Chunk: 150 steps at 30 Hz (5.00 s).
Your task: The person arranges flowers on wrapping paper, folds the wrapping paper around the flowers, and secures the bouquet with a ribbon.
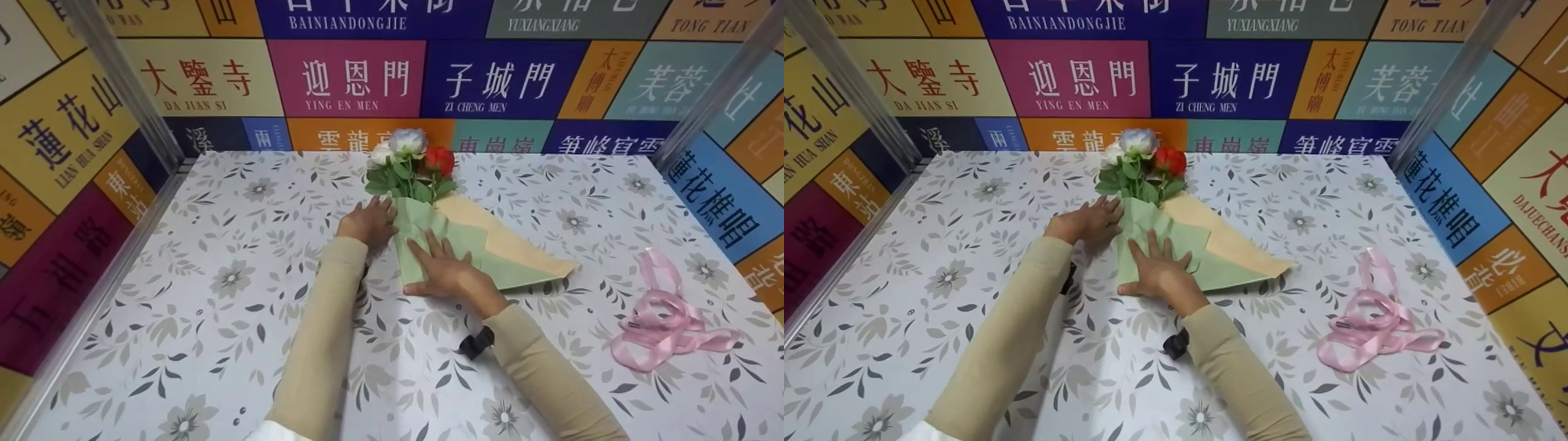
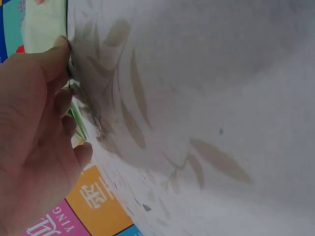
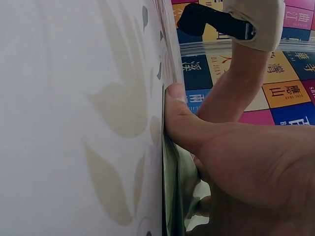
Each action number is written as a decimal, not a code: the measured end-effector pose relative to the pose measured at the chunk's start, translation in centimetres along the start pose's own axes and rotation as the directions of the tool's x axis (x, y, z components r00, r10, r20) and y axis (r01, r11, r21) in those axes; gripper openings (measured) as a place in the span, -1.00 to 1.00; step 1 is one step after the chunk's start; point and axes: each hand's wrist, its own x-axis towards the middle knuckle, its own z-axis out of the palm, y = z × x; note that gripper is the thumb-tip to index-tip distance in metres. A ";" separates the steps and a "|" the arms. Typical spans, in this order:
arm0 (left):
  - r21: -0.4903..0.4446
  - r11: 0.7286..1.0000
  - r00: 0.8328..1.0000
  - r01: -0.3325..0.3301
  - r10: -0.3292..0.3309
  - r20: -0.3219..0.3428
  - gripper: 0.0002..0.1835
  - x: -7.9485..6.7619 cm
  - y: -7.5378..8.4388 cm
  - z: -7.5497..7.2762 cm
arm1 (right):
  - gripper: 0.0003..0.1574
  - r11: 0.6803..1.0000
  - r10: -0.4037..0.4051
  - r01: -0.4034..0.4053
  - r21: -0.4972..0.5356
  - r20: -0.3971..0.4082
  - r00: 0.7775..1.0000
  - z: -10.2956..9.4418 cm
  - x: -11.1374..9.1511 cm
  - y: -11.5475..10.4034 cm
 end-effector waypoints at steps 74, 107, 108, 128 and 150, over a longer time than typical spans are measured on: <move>-0.069 0.976 0.973 0.205 -0.211 -0.098 -0.49 0.0 2.1 -0.8 | 0.01 0.944 -0.179 0.147 -0.295 -0.083 0.980 -0.6 3.9 -0.4; -0.079 0.970 0.969 0.232 -0.237 -0.065 -0.50 0.2 2.5 -0.7 | -0.03 0.888 -0.344 0.327 -0.323 0.004 0.939 1.8 -5.0 0.5; -0.086 0.970 0.970 0.229 -0.235 -0.067 -0.50 0.2 2.4 -0.6 | -0.03 0.887 -0.347 0.331 -0.322 0.009 0.938 1.8 -5.3 0.6; -0.192 0.962 0.963 0.194 -0.224 -0.147 -0.51 -0.2 2.3 0.4 | -0.10 0.893 -0.362 0.365 -0.262 0.061 0.930 2.4 -7.4 2.2; -0.231 0.966 0.994 -0.111 0.105 -0.040 -0.19 -6.2 9.2 -1.9 | -0.06 0.961 -0.263 0.225 -0.163 -0.273 0.925 0.4 -11.0 5.6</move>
